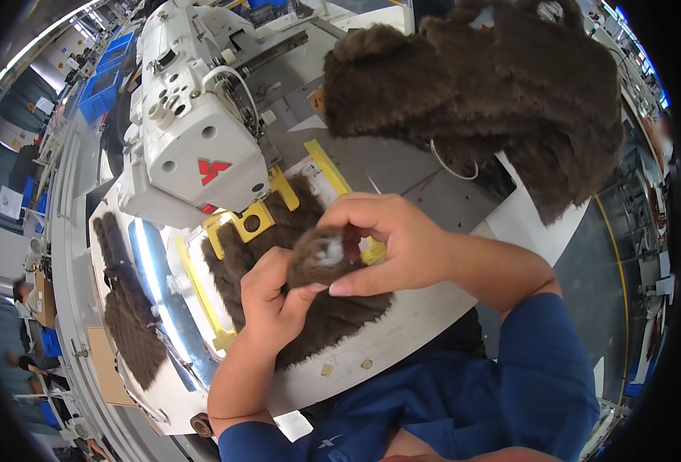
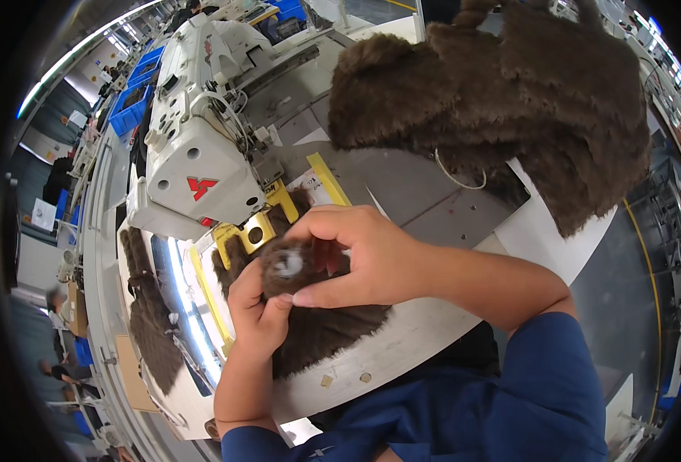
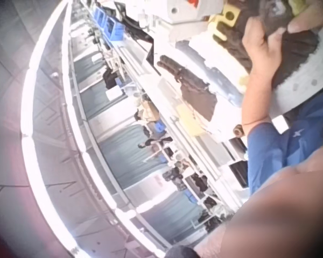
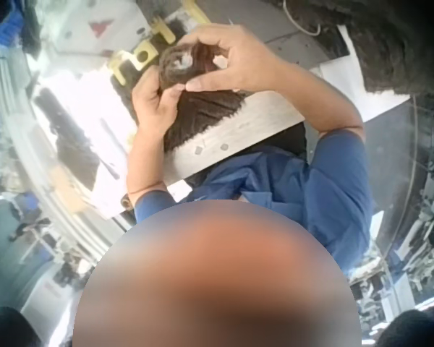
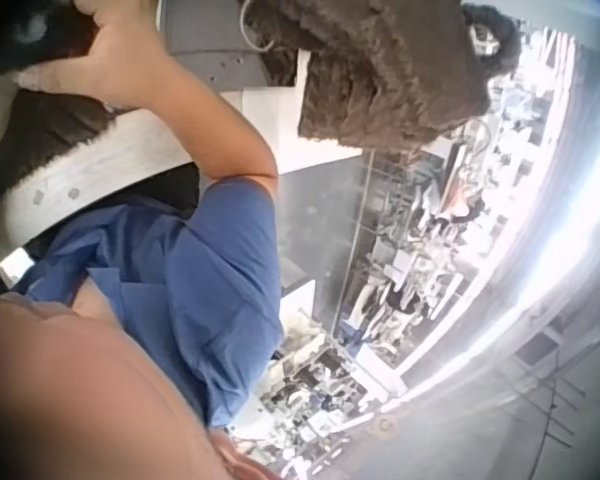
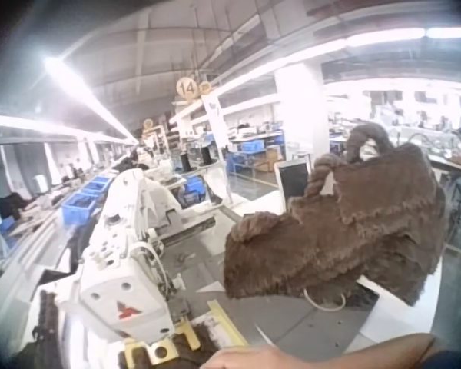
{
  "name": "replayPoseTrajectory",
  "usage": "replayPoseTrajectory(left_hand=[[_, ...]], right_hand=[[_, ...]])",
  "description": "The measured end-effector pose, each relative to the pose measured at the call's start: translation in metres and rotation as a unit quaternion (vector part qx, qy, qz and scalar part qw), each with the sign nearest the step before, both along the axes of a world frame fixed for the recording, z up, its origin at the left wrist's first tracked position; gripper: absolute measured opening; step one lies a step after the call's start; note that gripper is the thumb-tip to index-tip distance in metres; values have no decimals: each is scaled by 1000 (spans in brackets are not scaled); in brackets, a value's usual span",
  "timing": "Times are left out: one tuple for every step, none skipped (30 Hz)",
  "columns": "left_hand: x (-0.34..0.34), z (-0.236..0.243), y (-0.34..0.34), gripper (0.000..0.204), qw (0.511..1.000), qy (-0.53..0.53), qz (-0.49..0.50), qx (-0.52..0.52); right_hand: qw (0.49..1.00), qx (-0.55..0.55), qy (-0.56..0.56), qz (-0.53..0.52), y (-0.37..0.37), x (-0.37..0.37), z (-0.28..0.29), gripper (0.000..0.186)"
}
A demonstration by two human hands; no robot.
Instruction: Sewing pieces of brown textured fur fabric using an industrial sewing machine.
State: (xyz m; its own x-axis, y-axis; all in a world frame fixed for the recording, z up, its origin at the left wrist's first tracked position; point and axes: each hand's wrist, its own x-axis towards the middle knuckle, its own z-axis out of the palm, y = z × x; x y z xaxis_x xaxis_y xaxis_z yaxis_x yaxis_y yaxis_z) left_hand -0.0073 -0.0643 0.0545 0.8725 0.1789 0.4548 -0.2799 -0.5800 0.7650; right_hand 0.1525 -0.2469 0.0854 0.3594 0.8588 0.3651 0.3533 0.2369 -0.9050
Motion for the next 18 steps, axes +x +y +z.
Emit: replayPoseTrajectory(left_hand=[[0, -5, 0, 29, 1000, -8, 9, -24], [-1, -10, 0, 28, 998, -14, 19, -50], [-2, -14, 0, 27, 999, -10, 13, -43], [-2, -17, 0, 26, 999, -8, 8, -35], [-2, -19, 0, 24, 999, -16, 3, -31], [-1, -21, 0, 23, 999, -11, -1, -33], [-1, -22, 0, 21, 999, -14, -5, -39], [0, -22, 0, 20, 999, -9, -5, -48], [0, -21, 0, 19, 998, -8, -16, -53], [0, -20, -1, 18, 998, 3, -23, -61], [1, -19, -1, 17, 997, 12, -29, -70], [1, -18, -2, 17, 997, 44, -11, -61], [2, -17, -3, 17, 996, 77, 9, -52], [2, -16, -4, 17, 994, 98, 31, -47], [2, -15, -4, 20, 990, 126, 33, -63], [3, -14, -4, 24, 987, 135, 40, -74], [5, -13, -3, 29, 985, 143, 49, -86], [6, -12, 0, 34, 978, 174, 55, -102]], right_hand=[[999, -15, 34, 0, 1, -4, 0, 41], [998, -23, 65, 4, 2, -7, 0, 41], [998, -25, 50, -5, 4, -9, -1, 40], [999, -17, 30, -9, 6, -11, -2, 39], [1000, -7, 7, -13, 8, -11, -3, 38], [1000, -3, -13, -18, 10, -11, -3, 35], [999, 0, -33, -24, 10, -10, -3, 32], [998, 3, -54, -30, 11, -9, -3, 29], [997, -1, -65, -31, 11, -7, -3, 27], [996, -6, -78, -34, 12, -5, -2, 25], [995, -22, -90, -39, 13, -1, -2, 23], [998, -58, 10, -20, 14, 2, -3, 22], [988, -104, 110, -2, 17, 7, -4, 21], [969, -131, 206, 30, 20, 13, -6, 19], [962, -141, 231, 48, 25, 23, -9, 13], [961, -202, 187, 30, 34, 37, -13, 13], [962, -231, 145, 31, 47, 49, -19, 13], [954, -281, 104, 14, 59, 59, -27, 15]])
